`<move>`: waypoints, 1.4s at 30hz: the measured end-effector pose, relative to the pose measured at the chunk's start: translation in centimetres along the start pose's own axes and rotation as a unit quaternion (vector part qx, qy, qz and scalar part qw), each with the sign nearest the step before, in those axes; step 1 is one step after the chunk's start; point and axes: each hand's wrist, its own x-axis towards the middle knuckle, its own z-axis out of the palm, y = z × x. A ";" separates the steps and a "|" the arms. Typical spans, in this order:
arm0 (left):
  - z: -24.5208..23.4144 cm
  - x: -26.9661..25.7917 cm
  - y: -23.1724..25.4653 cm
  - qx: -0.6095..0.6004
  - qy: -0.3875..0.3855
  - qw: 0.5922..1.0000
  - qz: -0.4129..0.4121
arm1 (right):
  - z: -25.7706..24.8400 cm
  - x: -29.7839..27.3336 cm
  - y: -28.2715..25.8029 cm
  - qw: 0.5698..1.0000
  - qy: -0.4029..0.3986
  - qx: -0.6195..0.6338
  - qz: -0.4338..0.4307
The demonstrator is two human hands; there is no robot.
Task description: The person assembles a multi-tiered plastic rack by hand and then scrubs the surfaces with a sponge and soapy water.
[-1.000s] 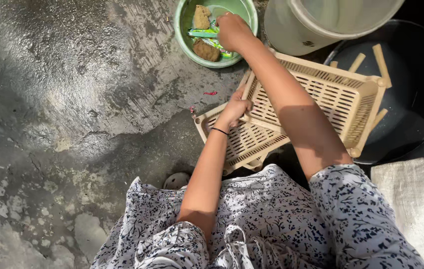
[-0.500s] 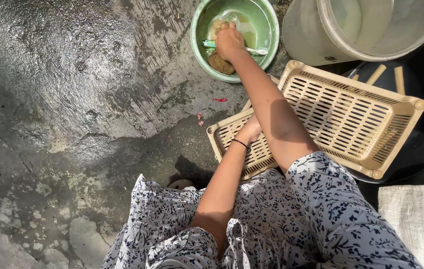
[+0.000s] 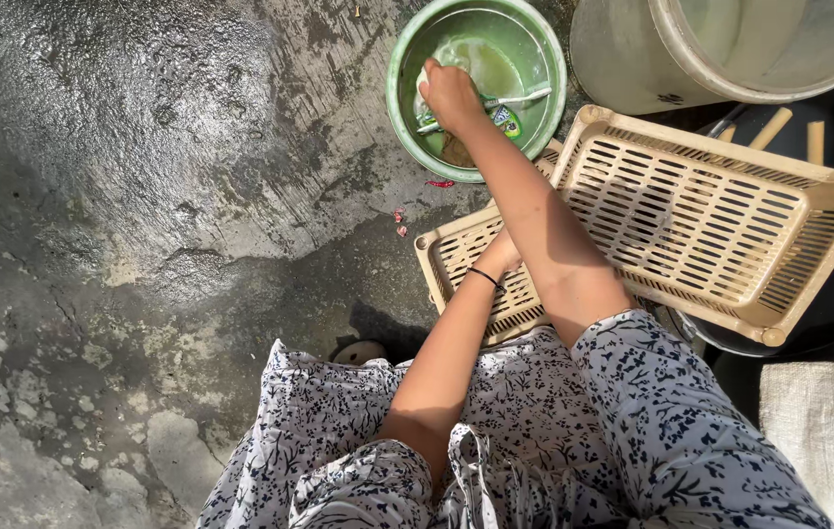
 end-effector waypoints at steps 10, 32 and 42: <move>1.0 -1.2 0.0 0.098 -0.024 0.995 0.017 | 0.4 -1.4 1.9 0.967 0.127 -0.057 -0.211; 14.4 -6.7 -2.4 -0.014 -0.110 0.994 0.003 | -24.9 -40.5 12.3 0.934 0.266 0.238 0.004; 17.6 -8.5 -7.0 0.021 -0.096 0.993 0.066 | -21.9 -48.9 19.3 0.884 0.451 -0.101 0.071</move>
